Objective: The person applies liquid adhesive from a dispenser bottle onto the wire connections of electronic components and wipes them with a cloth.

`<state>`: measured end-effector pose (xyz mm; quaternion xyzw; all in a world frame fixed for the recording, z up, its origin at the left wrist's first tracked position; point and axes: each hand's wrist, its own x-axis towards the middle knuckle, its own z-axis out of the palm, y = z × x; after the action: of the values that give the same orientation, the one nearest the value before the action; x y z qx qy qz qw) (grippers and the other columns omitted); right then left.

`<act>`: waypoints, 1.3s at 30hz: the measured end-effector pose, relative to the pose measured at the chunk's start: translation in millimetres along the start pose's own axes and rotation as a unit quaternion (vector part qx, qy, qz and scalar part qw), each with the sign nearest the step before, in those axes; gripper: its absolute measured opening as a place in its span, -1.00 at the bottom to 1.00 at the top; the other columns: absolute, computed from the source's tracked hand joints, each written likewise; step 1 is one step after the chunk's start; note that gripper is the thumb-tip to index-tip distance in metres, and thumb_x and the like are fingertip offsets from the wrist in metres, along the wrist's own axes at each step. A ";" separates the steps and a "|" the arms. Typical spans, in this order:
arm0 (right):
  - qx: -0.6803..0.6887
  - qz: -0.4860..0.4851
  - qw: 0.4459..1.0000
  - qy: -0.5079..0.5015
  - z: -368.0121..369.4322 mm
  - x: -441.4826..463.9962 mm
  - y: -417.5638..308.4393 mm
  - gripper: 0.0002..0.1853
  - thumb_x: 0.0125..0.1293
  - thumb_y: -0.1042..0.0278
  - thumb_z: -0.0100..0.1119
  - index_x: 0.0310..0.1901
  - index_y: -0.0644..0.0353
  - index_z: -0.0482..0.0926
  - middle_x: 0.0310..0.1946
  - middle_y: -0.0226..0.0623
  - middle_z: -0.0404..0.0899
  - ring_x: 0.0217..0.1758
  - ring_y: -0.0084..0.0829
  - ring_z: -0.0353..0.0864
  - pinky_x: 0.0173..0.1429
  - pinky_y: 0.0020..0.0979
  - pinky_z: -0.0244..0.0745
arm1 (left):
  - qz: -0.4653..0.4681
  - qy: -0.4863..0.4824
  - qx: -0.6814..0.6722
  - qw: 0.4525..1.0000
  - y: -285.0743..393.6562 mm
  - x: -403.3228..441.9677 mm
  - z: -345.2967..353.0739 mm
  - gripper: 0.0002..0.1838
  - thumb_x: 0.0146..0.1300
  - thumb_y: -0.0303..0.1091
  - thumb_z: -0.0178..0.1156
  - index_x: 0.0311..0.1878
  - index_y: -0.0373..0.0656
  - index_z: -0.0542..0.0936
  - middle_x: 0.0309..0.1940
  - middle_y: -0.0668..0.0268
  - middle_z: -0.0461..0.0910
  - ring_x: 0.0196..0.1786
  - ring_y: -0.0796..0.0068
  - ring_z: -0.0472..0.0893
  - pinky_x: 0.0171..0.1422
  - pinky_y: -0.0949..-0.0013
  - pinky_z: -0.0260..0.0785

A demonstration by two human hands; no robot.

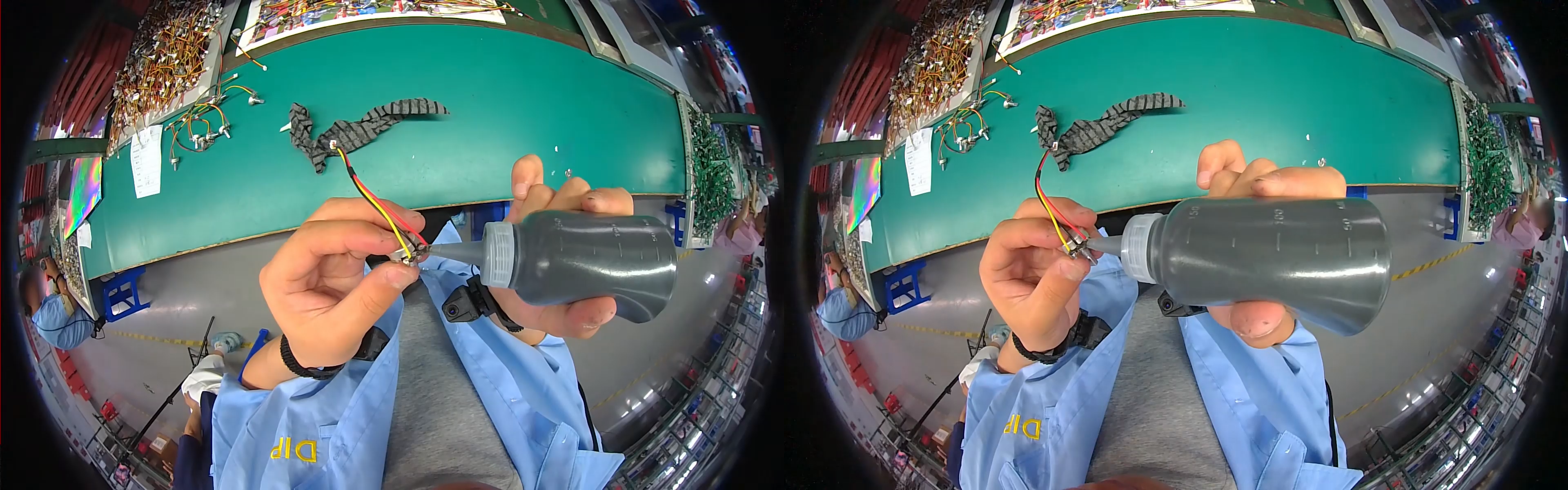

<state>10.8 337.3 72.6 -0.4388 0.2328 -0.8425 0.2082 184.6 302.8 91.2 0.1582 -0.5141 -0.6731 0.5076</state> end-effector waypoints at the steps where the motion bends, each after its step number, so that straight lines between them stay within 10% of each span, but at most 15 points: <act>1: -0.003 0.001 1.000 -0.006 -0.3 0.5 0.1 -0.17 0.01 -0.31 0.41 -0.01 0.27 0.29 -0.35 -0.48 0.29 -0.48 -0.58 0.25 -0.13 -0.25 0.27 | -0.001 0.002 -0.002 1.000 -0.3 -0.2 0.1 -0.71 0.10 -0.79 0.21 -0.08 -0.42 0.51 -0.05 -0.11 0.54 -0.01 0.25 0.58 0.04 0.26 0.49; 12: -0.022 0.028 0.999 -0.011 3.8 1.8 -0.1 -0.24 0.09 -0.29 0.35 0.03 0.20 0.29 -0.26 -0.41 0.35 -0.41 -0.55 0.33 -0.11 -0.24 0.34 | -0.003 0.007 0.017 1.000 -1.9 -0.2 -2.8 -0.73 0.12 -0.75 0.22 -0.08 -0.41 0.52 0.01 -0.03 0.46 -0.03 0.27 0.59 0.03 0.27 0.52; 16: -0.155 0.013 0.973 0.169 16.7 0.5 2.1 -0.37 0.26 -0.21 0.15 0.11 0.18 0.39 -0.30 -0.41 0.48 -0.38 -0.52 0.37 -0.03 -0.13 0.32 | -0.027 0.009 -0.037 0.999 -2.5 0.3 -1.5 -0.73 0.11 -0.75 0.23 -0.10 -0.41 0.51 -0.01 0.05 0.41 -0.06 0.29 0.60 0.02 0.27 0.55; 26: 0.147 0.270 0.915 0.260 -10.3 9.6 9.0 -0.53 0.35 -0.19 0.06 -0.09 0.12 0.51 -0.46 -0.44 0.43 -0.60 -0.56 0.24 0.02 -0.25 0.31 | -0.191 0.075 -0.155 0.967 2.1 4.6 6.4 -0.75 0.13 -0.52 0.28 -0.12 -0.24 0.50 -0.17 0.17 0.41 -0.30 0.42 0.55 -0.23 0.44 0.40; 39: 0.373 0.422 0.762 0.321 -33.8 3.9 37.5 -0.35 0.33 -0.32 0.00 -0.28 0.31 0.44 -0.66 -0.50 0.10 -0.72 -0.62 -0.07 -0.01 -0.41 0.15 | -0.187 0.016 -0.232 0.955 -6.4 9.4 -3.1 -0.76 0.17 -0.68 0.19 -0.09 -0.30 0.51 -0.08 0.15 0.45 -0.12 0.32 0.62 -0.03 0.23 0.53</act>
<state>-14.1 312.0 36.5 0.1119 0.1151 -0.7816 0.6028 179.5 292.9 87.3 0.1401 -0.2973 -0.8540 0.4034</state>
